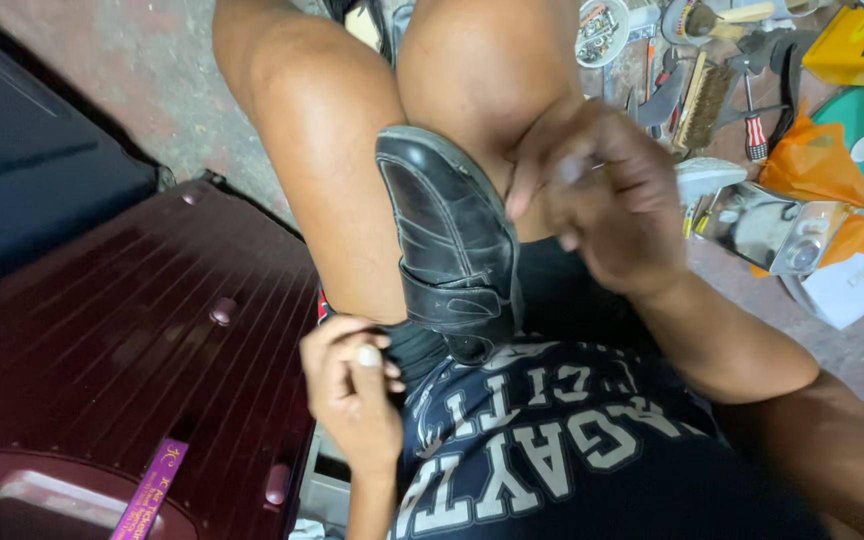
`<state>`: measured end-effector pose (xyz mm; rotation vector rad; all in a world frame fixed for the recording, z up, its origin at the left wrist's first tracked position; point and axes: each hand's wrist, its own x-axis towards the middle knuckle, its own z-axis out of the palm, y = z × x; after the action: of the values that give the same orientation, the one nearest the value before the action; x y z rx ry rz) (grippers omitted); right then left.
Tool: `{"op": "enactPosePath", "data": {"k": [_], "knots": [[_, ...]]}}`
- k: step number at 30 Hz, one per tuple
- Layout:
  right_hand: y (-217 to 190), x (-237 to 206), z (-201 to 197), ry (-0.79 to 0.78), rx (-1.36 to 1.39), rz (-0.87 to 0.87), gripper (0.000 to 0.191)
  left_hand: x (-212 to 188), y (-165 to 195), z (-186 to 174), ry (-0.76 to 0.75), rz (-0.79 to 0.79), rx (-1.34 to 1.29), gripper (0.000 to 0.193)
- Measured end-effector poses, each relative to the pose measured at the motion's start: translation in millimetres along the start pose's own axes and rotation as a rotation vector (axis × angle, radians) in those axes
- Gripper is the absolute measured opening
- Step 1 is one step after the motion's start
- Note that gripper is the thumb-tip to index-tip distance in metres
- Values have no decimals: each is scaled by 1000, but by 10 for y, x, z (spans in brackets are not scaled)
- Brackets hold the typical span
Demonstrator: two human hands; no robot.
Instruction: The person holds a black leather shoe on their lap and uses a stitching awl and thread to sew the sole to the upper. They repeatedly push the awl through the sole, pull the thread through, and tighten the stitches while rotating the shoe to access different areas.
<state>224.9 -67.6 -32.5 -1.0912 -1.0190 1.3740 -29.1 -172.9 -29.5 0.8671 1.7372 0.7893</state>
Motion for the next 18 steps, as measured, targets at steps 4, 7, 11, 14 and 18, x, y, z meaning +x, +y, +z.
{"op": "enactPosePath", "data": {"k": [4,7,11,14,18], "knots": [[-241,-138,-295,171,-425,-8,9,116,213,83,178,302,264,49],[-304,-201,-368,129,-652,-10,3,206,433,220,253,562,500,61],[-289,-224,-250,-76,-745,20,10,331,756,475,82,661,418,62],[-335,-225,-135,-93,-756,-64,27,480,934,645,-70,693,437,54],[-450,-125,-90,-142,-887,-65,30,590,1030,717,-127,788,555,43]]}}
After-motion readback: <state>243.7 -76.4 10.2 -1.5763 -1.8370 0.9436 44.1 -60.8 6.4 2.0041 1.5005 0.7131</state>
